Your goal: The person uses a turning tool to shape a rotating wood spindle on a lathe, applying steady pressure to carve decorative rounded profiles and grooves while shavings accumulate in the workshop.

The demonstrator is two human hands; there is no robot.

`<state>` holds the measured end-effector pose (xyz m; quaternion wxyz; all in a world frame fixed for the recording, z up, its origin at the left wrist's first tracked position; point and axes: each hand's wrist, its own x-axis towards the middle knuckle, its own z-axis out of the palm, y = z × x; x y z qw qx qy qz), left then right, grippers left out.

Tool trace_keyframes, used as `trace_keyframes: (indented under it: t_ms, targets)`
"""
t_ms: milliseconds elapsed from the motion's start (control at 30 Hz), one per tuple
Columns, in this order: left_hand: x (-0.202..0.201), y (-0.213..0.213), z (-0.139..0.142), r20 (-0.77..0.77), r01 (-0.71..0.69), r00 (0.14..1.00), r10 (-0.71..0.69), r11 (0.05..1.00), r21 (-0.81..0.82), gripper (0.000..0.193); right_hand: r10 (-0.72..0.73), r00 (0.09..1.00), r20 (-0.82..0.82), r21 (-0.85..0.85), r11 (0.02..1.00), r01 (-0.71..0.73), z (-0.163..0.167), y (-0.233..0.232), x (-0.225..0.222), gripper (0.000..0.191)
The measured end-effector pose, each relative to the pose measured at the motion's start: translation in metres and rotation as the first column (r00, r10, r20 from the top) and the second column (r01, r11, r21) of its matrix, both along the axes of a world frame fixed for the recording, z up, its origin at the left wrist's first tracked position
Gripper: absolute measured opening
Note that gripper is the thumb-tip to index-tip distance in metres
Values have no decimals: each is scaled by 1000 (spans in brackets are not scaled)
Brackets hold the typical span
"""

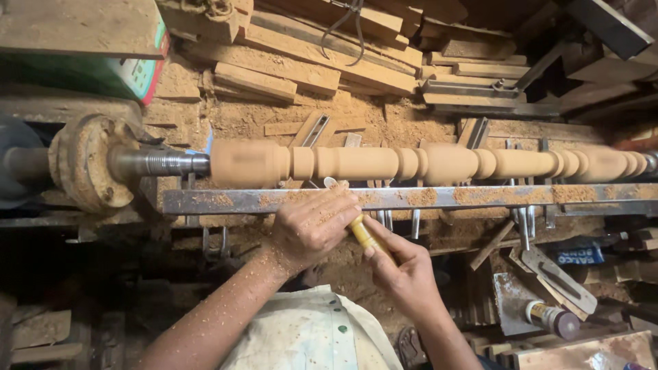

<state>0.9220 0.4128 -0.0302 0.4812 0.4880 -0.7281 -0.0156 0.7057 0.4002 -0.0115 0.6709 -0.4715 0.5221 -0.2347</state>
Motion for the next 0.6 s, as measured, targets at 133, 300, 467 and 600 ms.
trace_keyframes:
  t_ms: [133, 300, 467, 600]
  targets:
    - [2, -3, 0, 2, -15, 1000, 15, 1000, 10, 24, -3, 1000, -12, 30, 1000, 3, -1, -8, 2, 51]
    - [8, -9, 1, -24, 5, 1000, -3, 998, 60, 25, -8, 996, -87, 17, 1000, 9, 3, -11, 8, 50]
    - [17, -17, 2, -40, 62, 997, -60, 997, 49, 26, -77, 988, -132, 10, 997, 79, 7, -4, 21, 49]
    - [25, -22, -2, -36, 108, 994, -106, 993, 45, 24, -133, 980, -146, -36, 991, 129, 6, 7, 34, 49]
